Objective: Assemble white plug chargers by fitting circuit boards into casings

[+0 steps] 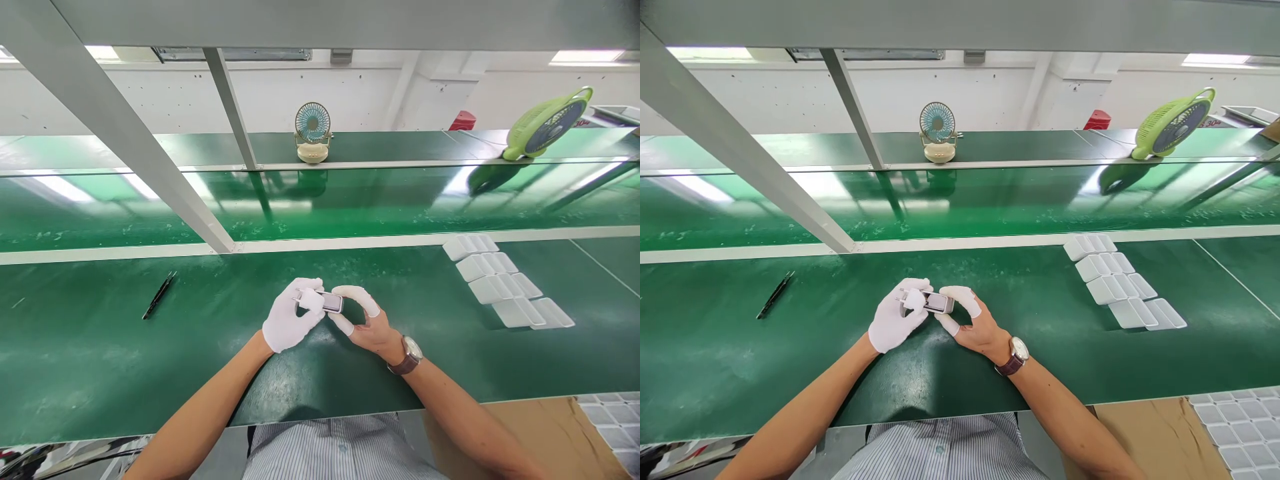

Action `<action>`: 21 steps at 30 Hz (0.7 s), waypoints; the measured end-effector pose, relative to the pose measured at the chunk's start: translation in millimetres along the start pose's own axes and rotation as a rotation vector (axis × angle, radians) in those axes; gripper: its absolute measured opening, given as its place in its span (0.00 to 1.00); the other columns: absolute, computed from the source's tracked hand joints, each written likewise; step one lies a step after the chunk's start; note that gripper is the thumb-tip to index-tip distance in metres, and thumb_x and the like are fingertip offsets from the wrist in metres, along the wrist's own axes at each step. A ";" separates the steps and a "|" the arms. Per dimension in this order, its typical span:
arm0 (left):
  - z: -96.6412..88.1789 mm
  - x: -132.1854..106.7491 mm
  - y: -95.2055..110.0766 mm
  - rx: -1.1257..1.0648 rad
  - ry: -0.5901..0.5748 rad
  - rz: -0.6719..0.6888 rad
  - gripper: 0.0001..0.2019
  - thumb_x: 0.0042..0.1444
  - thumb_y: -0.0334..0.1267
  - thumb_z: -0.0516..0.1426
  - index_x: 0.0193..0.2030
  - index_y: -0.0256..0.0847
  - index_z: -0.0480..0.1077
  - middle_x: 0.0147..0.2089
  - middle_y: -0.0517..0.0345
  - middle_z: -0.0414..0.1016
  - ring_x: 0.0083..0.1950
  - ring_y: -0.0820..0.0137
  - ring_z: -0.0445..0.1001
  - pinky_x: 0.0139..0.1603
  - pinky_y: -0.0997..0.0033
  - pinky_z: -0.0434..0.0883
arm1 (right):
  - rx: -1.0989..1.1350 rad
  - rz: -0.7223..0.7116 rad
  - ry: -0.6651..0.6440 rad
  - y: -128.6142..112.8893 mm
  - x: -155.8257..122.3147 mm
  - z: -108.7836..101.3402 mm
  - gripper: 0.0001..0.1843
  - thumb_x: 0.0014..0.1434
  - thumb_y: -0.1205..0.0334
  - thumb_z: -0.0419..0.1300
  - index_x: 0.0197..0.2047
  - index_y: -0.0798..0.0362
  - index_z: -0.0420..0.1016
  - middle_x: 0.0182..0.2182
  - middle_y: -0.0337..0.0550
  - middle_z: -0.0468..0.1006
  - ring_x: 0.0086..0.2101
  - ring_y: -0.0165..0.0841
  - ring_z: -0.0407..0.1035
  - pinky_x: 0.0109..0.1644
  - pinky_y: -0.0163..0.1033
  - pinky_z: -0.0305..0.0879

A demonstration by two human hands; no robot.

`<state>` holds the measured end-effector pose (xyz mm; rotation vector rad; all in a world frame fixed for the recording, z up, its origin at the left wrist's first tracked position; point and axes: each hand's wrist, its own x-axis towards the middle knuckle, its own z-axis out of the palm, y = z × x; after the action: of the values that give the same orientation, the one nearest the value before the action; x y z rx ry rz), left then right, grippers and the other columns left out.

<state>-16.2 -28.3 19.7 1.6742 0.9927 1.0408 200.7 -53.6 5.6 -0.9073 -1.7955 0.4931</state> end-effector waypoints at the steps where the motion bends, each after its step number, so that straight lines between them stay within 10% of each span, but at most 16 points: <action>1: -0.9 -0.2 1.0 -0.019 -0.013 0.002 0.23 0.58 0.41 0.64 0.60 0.42 0.69 0.54 0.44 0.76 0.53 0.57 0.78 0.55 0.54 0.75 | 0.003 0.000 -0.002 -0.4 -0.5 -0.3 0.28 0.62 0.67 0.66 0.63 0.45 0.66 0.52 0.48 0.79 0.51 0.41 0.76 0.57 0.50 0.76; 21: -4.4 -4.7 4.1 -0.037 -0.036 0.014 0.18 0.61 0.43 0.60 0.56 0.41 0.71 0.55 0.45 0.74 0.52 0.56 0.76 0.54 0.54 0.74 | 0.045 0.011 -0.024 -1.1 -2.6 -3.5 0.30 0.61 0.67 0.67 0.64 0.44 0.66 0.53 0.47 0.79 0.52 0.40 0.76 0.58 0.50 0.76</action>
<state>-21.2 -32.5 23.6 1.6663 0.9342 1.0286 204.0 -56.6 6.2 -0.8844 -1.7952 0.5520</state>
